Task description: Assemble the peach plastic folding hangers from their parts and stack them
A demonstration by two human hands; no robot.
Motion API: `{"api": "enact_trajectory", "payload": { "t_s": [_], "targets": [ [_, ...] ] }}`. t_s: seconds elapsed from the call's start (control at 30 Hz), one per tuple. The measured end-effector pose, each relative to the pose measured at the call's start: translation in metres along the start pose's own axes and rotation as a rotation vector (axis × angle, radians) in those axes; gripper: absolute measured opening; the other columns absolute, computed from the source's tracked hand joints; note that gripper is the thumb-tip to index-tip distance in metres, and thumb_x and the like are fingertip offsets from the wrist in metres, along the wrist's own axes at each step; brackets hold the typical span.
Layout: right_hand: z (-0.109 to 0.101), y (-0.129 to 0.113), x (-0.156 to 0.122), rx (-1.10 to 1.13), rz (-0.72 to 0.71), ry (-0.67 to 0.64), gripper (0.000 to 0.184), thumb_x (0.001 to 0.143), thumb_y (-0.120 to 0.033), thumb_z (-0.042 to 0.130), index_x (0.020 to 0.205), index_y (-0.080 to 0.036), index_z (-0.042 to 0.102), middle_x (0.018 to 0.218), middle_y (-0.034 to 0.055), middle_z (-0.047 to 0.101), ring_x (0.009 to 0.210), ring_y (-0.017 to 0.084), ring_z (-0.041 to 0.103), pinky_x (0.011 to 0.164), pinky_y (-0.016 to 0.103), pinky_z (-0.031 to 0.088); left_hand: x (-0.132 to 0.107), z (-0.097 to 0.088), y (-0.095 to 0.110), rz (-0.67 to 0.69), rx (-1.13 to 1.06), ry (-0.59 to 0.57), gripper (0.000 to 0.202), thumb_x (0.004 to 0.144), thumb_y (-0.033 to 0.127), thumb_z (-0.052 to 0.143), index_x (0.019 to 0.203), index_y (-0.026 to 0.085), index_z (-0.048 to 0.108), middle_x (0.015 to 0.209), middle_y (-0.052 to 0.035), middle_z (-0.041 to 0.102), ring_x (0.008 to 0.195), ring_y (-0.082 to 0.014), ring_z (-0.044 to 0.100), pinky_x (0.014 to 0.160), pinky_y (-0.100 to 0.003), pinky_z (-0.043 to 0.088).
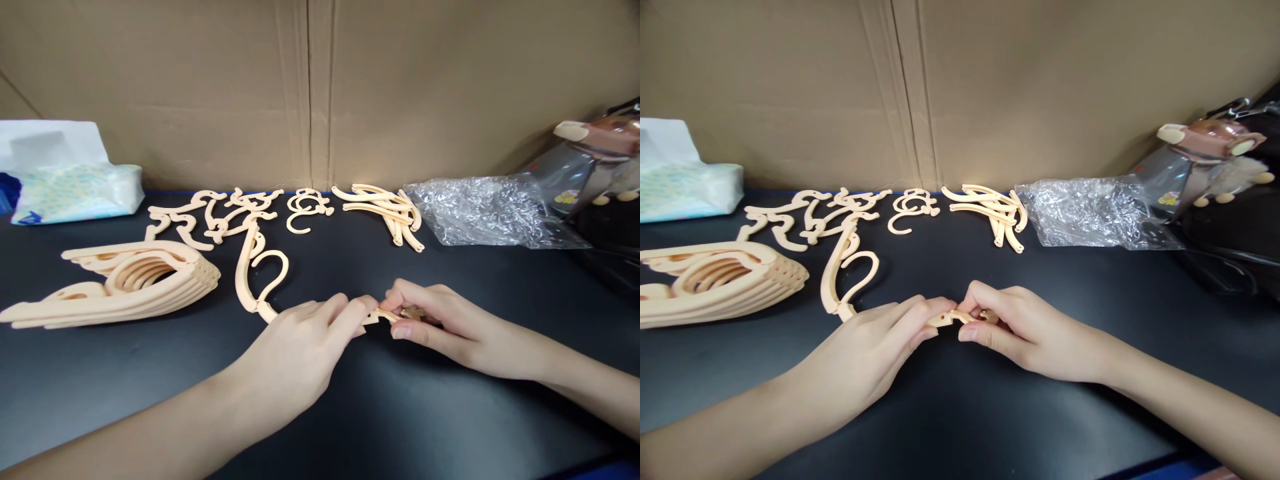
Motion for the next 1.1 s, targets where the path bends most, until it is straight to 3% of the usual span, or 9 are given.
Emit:
{"api": "enact_trajectory", "payload": {
  "t_s": [0.13,0.53,0.87,1.1],
  "targets": [
    [0.000,-0.002,0.000,-0.037,-0.017,-0.001,0.021,0.100,-0.038,0.046,0.090,-0.021,0.048,0.069,-0.0059,0.044,0.060,0.010,0.038,0.054,0.023,0.029,0.002,0.000,-0.001,-0.023,-0.033,-0.022,0.033,0.096,0.011,0.033,0.124,0.023,0.046,0.100,-0.0036,0.064,0.086,-0.0179,0.066,0.077,-0.029,0.055],
    [0.000,0.003,0.000,-0.109,-0.016,0.028,0.021,0.100,-0.039,0.047,0.091,-0.021,0.047,0.069,-0.0054,0.044,0.058,0.010,0.037,0.053,0.023,0.029,0.003,0.003,-0.001,-0.023,-0.001,-0.051,0.035,0.096,0.010,0.032,0.126,0.023,0.043,0.099,-0.0030,0.063,0.083,-0.0179,0.066,0.074,-0.028,0.054],
    [0.004,-0.003,0.002,-0.127,-0.029,-0.001,0.018,0.098,-0.035,0.051,0.087,-0.022,0.045,0.063,-0.0079,0.041,0.054,0.009,0.035,0.049,0.021,0.028,0.003,0.006,0.001,-0.001,0.022,-0.046,0.021,0.097,0.014,0.034,0.114,0.022,0.044,0.094,-0.0024,0.064,0.077,-0.0181,0.067,0.065,-0.027,0.051],
    [-0.005,-0.015,-0.002,-0.433,-0.123,0.075,0.014,0.096,-0.030,0.054,0.086,-0.021,0.049,0.074,-0.0035,0.054,0.060,0.011,0.050,0.055,0.022,0.034,0.004,0.003,0.002,0.015,0.003,-0.025,0.013,0.098,0.014,0.035,0.107,0.023,0.039,0.095,-0.0008,0.065,0.073,-0.0191,0.068,0.059,-0.028,0.050]
  ]
}}
Point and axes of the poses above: each hand's wrist, its own x-axis towards the middle knuckle, its own z-axis out of the palm, y = z × x, the point moved 10 cm from there along x, towards the middle knuckle
